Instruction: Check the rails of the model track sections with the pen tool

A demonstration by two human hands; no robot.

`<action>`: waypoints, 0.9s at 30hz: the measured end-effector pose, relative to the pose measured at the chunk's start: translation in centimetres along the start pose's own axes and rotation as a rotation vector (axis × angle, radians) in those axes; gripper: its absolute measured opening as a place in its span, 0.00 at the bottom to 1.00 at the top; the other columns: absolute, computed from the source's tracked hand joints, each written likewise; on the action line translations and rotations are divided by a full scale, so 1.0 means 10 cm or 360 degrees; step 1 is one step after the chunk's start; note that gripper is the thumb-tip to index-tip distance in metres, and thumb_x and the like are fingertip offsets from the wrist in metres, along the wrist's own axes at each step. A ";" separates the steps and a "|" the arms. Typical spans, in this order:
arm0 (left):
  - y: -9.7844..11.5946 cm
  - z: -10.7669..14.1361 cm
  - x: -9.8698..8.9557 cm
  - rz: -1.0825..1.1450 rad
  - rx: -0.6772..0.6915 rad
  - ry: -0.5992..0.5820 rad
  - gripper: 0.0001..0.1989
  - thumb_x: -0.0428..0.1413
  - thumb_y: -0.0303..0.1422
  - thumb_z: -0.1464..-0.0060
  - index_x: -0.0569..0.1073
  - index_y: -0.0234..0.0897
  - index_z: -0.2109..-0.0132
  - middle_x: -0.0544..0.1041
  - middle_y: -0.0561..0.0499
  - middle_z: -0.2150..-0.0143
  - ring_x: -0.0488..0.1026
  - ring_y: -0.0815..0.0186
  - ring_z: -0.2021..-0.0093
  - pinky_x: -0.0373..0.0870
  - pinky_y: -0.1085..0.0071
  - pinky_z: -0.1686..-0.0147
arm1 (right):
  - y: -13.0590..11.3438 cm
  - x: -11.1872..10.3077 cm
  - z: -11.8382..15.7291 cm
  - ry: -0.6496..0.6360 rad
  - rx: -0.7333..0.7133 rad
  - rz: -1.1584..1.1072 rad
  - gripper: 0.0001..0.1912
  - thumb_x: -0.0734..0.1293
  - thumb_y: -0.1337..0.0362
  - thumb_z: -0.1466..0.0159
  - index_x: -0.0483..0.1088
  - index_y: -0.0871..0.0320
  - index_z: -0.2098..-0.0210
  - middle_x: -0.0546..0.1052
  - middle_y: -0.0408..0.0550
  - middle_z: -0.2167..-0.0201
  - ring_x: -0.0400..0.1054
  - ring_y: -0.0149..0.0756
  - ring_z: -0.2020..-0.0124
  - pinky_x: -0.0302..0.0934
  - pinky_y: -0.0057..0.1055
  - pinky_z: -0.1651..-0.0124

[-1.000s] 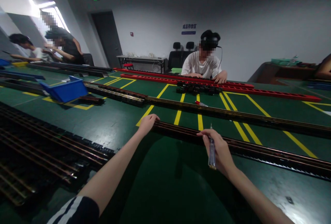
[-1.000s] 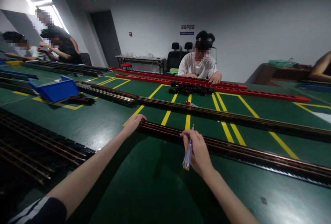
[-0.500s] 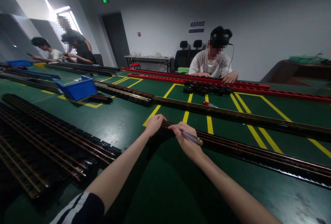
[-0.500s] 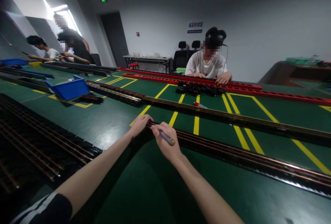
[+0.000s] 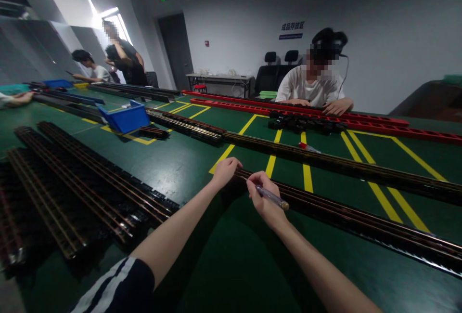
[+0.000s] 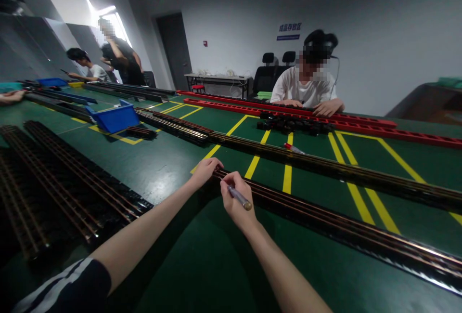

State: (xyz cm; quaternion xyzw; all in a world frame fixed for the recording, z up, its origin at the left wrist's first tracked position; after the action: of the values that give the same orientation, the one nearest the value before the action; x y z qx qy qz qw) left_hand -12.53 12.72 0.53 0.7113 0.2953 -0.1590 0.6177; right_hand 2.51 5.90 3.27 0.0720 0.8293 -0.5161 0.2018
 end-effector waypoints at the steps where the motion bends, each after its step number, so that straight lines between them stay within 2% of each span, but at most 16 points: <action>1: 0.00 0.00 0.00 0.0003 0.0006 0.0009 0.17 0.42 0.32 0.48 0.75 0.36 0.73 0.75 0.52 0.72 0.70 0.68 0.69 0.63 0.74 0.71 | -0.01 -0.01 0.00 0.0007 -0.0011 0.0017 0.07 0.60 0.60 0.40 0.64 0.57 0.70 0.71 0.43 0.76 0.66 0.32 0.76 0.58 0.28 0.73; 8: 0.03 0.03 -0.02 -0.0051 0.0002 0.0036 0.17 0.43 0.32 0.48 0.75 0.36 0.73 0.76 0.52 0.71 0.70 0.66 0.68 0.63 0.73 0.69 | -0.05 -0.04 -0.01 0.0027 -0.0066 0.0088 0.06 0.61 0.64 0.42 0.68 0.57 0.73 0.73 0.45 0.75 0.67 0.34 0.75 0.59 0.29 0.72; 15: 0.06 0.03 -0.02 -0.0119 -0.0014 0.0016 0.17 0.42 0.31 0.48 0.76 0.37 0.72 0.77 0.52 0.70 0.71 0.66 0.67 0.63 0.73 0.68 | -0.02 -0.05 0.00 0.0104 -0.0117 0.0069 0.06 0.62 0.66 0.44 0.70 0.57 0.73 0.75 0.46 0.73 0.68 0.34 0.71 0.61 0.30 0.67; 21: 0.05 0.04 -0.03 -0.0134 -0.0009 0.0015 0.17 0.42 0.31 0.48 0.76 0.37 0.72 0.76 0.52 0.71 0.70 0.66 0.67 0.63 0.73 0.68 | -0.02 -0.06 0.00 0.0124 -0.0106 0.0061 0.06 0.61 0.65 0.43 0.69 0.57 0.73 0.75 0.46 0.73 0.68 0.34 0.71 0.61 0.30 0.68; 27: 0.04 0.04 -0.03 -0.0082 0.0008 0.0020 0.17 0.42 0.32 0.48 0.75 0.36 0.72 0.75 0.52 0.72 0.70 0.66 0.68 0.63 0.73 0.69 | 0.02 -0.04 0.01 0.0124 0.0018 -0.0017 0.04 0.62 0.63 0.44 0.65 0.57 0.72 0.72 0.44 0.76 0.66 0.33 0.76 0.60 0.29 0.72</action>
State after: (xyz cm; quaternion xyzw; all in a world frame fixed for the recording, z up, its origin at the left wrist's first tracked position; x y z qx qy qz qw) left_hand -12.43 12.21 0.98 0.7060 0.3170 -0.1713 0.6097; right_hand 2.99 5.96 3.30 0.0888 0.8340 -0.5186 0.1662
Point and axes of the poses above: each hand's wrist, its own z-axis away from the middle knuckle, its own x-axis out of the palm, y = z × x, the point moved 5 cm from there along -z, towards the middle knuckle
